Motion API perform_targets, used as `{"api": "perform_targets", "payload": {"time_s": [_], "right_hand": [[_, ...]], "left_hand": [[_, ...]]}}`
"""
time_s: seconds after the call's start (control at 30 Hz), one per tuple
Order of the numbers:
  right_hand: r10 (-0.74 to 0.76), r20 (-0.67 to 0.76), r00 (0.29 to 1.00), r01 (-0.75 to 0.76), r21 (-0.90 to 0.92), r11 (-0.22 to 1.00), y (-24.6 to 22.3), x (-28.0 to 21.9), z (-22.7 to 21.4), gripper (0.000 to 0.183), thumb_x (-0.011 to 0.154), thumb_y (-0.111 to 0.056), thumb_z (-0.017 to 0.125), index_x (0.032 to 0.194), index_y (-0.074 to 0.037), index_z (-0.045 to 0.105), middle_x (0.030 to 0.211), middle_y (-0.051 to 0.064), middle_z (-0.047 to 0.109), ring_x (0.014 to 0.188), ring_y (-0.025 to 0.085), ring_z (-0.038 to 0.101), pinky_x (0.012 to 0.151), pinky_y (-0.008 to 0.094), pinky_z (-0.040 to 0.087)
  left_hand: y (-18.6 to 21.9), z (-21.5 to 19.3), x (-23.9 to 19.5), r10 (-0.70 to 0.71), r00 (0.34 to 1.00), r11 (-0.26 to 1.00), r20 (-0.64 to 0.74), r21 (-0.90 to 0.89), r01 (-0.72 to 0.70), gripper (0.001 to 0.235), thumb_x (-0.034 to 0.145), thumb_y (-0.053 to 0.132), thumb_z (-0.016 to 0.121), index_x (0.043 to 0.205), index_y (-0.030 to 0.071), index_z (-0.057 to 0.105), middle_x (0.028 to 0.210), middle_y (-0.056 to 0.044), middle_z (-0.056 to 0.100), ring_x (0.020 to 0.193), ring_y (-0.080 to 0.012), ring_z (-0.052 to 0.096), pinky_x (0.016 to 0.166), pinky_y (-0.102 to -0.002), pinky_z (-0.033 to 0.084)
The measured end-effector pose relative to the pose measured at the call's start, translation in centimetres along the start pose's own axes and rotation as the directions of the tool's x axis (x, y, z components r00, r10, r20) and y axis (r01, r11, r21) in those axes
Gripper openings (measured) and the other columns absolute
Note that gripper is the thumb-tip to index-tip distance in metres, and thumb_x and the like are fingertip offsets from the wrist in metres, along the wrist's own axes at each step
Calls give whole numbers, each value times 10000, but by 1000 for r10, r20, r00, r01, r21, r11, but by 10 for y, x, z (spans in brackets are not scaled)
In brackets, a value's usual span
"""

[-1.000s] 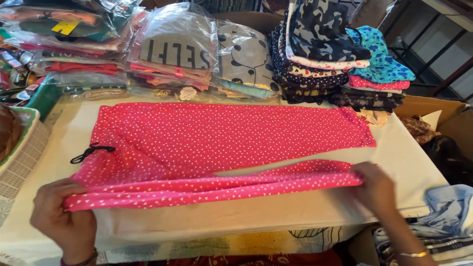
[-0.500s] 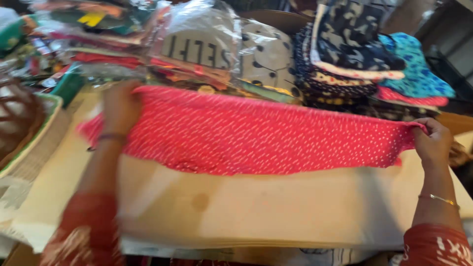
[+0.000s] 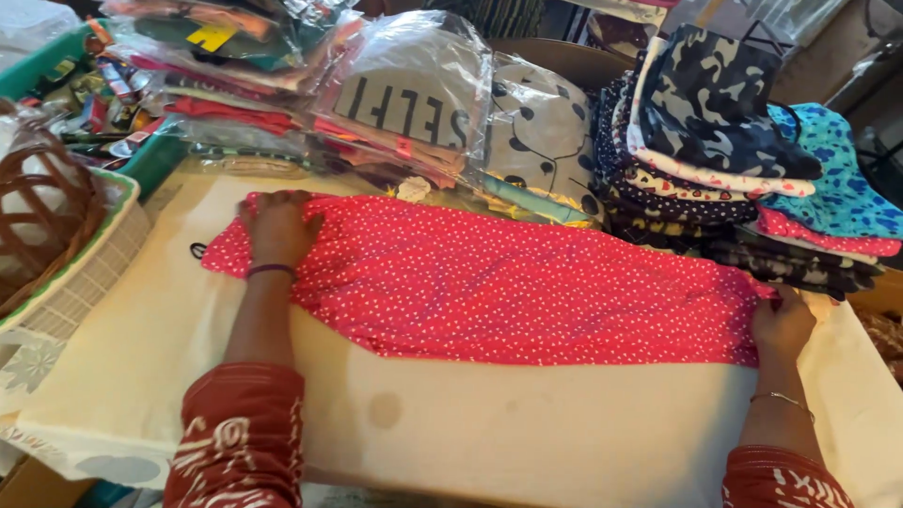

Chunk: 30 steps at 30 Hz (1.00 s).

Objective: Fold various pieces of clothing and stack them neatly on a table.

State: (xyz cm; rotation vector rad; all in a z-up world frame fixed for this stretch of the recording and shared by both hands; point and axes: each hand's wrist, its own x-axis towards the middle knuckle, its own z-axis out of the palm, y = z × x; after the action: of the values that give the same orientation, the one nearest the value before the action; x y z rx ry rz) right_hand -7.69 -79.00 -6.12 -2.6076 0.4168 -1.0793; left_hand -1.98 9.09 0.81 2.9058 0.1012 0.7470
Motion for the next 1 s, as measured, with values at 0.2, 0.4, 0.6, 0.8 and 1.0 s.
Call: {"api": "perform_targets", "payload": {"time_s": [0.2, 0.4, 0.6, 0.8, 1.0], "right_hand": [[114, -39, 993, -103, 208, 973, 10, -2, -3, 307, 941, -55, 620, 1217, -60, 755, 965, 156, 746, 911, 252, 719, 843, 402, 568], [97, 142, 985, -112, 96, 989, -27, -8, -27, 438, 928, -325, 788, 1292, -91, 717, 1034, 180, 749, 932, 313, 724, 844, 424, 559], [201, 149, 968, -205, 7, 979, -21, -10, -38, 401, 935, -347, 753, 1242, -90, 738, 1001, 211, 746, 930, 370, 720, 851, 465, 556], [-155, -204, 967, 170, 60, 984, 37, 8, -1, 143, 1042, -114, 618, 1091, 15, 657, 983, 216, 685, 924, 394, 665, 889, 480, 537], [150, 125, 981, -149, -15, 989, -20, 4, -41, 465, 953, -337, 844, 1318, -79, 714, 1126, 239, 715, 1008, 407, 662, 835, 496, 508]], "left_hand": [[-44, -10, -2, -114, 986, 993, 124, -7, 116, 372, 883, 353, 721, 1230, 220, 726, 1244, -92, 684, 1247, -352, 527, 1046, -745, 238], [-2, -45, -5, 5, 936, 1000, -352, -25, -15, 343, 943, 235, 710, 1274, 143, 716, 1292, -178, 661, 1261, -389, 525, 1086, -691, 306], [131, -95, -21, 459, 888, 726, -33, -562, -397, 497, 847, 260, 824, 1283, 77, 670, 1269, -185, 696, 1202, -383, 637, 1026, -474, 502], [223, -87, -103, 884, 441, 398, 157, -748, -532, 422, 877, 284, 737, 1248, 92, 678, 1175, -152, 684, 1095, -358, 653, 938, -464, 524], [231, -52, -111, 844, 527, 461, 104, -641, -613, 220, 949, 182, 645, 1156, 115, 672, 1075, -101, 657, 1040, -325, 640, 885, -472, 522]]}}
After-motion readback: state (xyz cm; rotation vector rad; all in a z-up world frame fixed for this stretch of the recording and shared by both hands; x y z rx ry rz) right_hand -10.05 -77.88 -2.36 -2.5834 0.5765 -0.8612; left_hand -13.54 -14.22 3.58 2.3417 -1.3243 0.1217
